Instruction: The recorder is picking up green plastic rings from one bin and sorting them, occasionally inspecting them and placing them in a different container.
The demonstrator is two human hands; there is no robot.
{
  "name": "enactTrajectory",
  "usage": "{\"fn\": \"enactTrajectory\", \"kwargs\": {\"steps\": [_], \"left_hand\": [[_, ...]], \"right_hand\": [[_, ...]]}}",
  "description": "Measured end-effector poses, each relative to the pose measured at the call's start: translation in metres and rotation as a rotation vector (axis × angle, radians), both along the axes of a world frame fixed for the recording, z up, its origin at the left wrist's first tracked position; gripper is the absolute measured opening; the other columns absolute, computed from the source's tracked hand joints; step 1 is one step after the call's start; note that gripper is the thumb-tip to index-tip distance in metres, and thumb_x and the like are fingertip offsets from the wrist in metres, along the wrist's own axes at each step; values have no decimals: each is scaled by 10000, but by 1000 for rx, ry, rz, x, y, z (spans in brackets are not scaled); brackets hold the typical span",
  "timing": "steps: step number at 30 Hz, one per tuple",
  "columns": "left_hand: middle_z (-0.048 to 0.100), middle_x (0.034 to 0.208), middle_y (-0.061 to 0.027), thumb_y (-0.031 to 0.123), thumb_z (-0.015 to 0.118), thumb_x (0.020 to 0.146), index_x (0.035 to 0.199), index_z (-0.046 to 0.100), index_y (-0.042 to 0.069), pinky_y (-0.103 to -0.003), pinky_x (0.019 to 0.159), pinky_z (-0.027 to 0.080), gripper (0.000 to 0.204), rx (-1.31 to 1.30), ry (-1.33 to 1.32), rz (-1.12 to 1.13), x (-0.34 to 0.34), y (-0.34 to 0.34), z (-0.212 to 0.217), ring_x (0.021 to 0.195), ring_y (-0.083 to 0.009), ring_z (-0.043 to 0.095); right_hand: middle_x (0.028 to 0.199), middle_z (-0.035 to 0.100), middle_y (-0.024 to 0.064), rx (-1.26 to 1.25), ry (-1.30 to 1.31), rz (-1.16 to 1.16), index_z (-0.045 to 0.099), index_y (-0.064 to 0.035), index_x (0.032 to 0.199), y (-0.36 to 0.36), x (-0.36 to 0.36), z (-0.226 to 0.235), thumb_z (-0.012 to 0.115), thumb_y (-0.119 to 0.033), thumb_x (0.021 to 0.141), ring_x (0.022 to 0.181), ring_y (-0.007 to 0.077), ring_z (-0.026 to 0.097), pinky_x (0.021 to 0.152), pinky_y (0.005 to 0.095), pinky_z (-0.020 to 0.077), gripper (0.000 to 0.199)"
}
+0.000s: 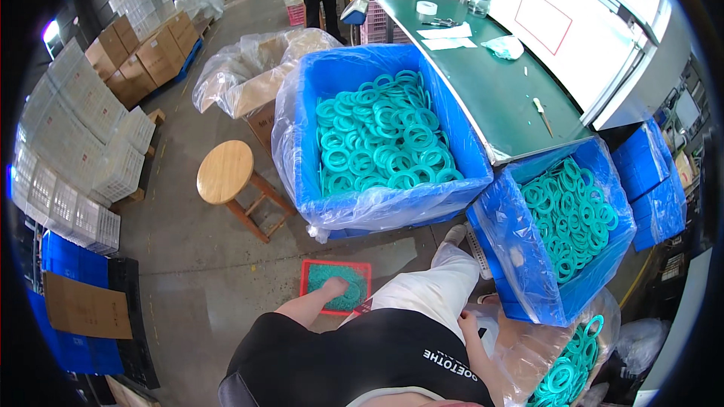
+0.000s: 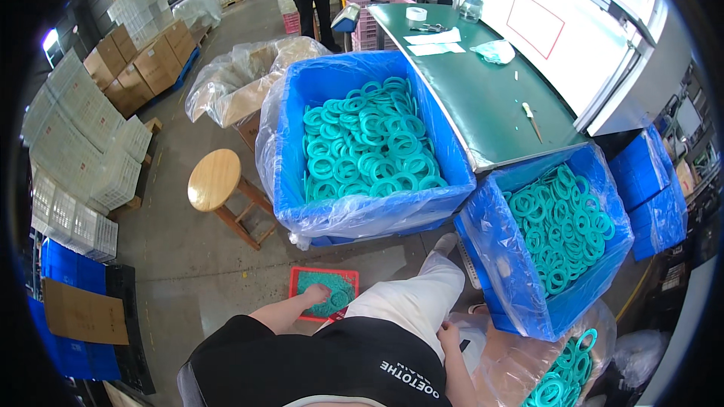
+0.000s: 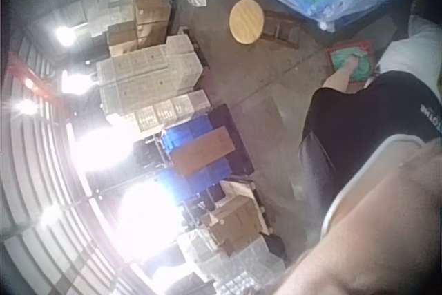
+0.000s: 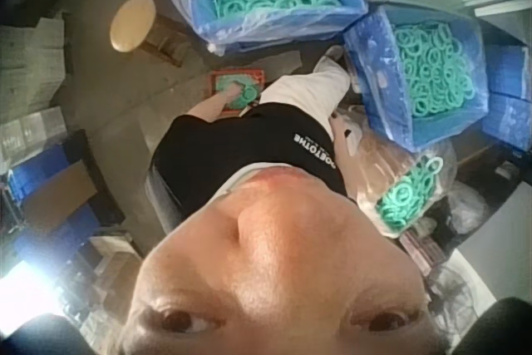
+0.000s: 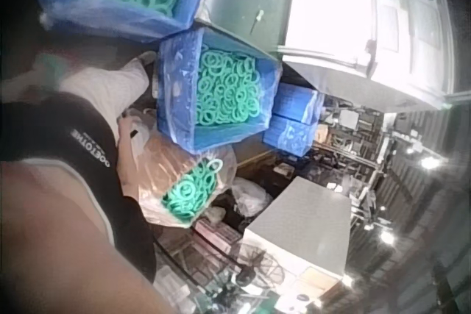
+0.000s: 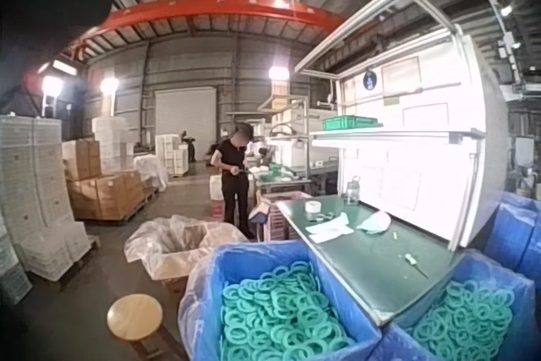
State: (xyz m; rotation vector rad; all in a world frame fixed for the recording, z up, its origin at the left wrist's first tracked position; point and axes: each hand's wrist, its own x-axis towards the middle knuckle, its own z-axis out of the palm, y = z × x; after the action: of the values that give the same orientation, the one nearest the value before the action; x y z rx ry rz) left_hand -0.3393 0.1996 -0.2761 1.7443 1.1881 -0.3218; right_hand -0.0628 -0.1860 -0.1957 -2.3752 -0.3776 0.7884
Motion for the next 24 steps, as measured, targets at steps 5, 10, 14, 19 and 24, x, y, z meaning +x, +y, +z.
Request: {"fn": "enactTrajectory", "kwargs": {"steps": [5, 10, 14, 19, 24], "left_hand": [[663, 855, -119, 248, 535, 799, 827, 655, 57, -389, 694, 497, 227, -152, 42, -87, 19, -20, 28, 741, -266, 633], [650, 836, -116, 191, 548, 758, 810, 659, 56, -393, 682, 496, 182, 10, -118, -440, 15, -11, 10, 719, -251, 640], [660, 814, -46, 289, 588, 849, 953, 656, 50, -287, 565, 489, 270, -37, 48, -439, 36, -4, 27, 649, -144, 605], [660, 817, -82, 259, 560, 808, 888, 661, 54, -333, 614, 494, 242, -65, 60, -297, 49, -10, 45, 668, -188, 628], [660, 811, -114, 272, 542, 771, 833, 667, 65, -378, 650, 497, 250, -79, 93, -256, 55, -20, 44, 662, -225, 636]], "right_hand": [[696, 657, 135, 69, 22, -49, 661, 10, 859, -1, 3, 0, 592, -212, 790, 615, 206, 632, 594, 325, 486, 242], [627, 633, 110, 116, 112, -85, 644, 15, 758, -1, 3, -2, 584, -179, 785, 571, 193, 602, 569, 320, 474, 204], [635, 608, 58, 164, 208, -137, 624, 8, 797, -4, 4, -5, 576, -125, 817, 541, 137, 555, 510, 273, 438, 143], [595, 609, 71, 252, 259, -244, 608, 11, 688, -6, 4, -12, 590, -149, 789, 519, 136, 569, 511, 273, 453, 190], [590, 605, 67, 245, 296, -283, 604, 7, 687, -9, 6, -24, 596, -160, 782, 519, 137, 566, 513, 276, 452, 192]]}}
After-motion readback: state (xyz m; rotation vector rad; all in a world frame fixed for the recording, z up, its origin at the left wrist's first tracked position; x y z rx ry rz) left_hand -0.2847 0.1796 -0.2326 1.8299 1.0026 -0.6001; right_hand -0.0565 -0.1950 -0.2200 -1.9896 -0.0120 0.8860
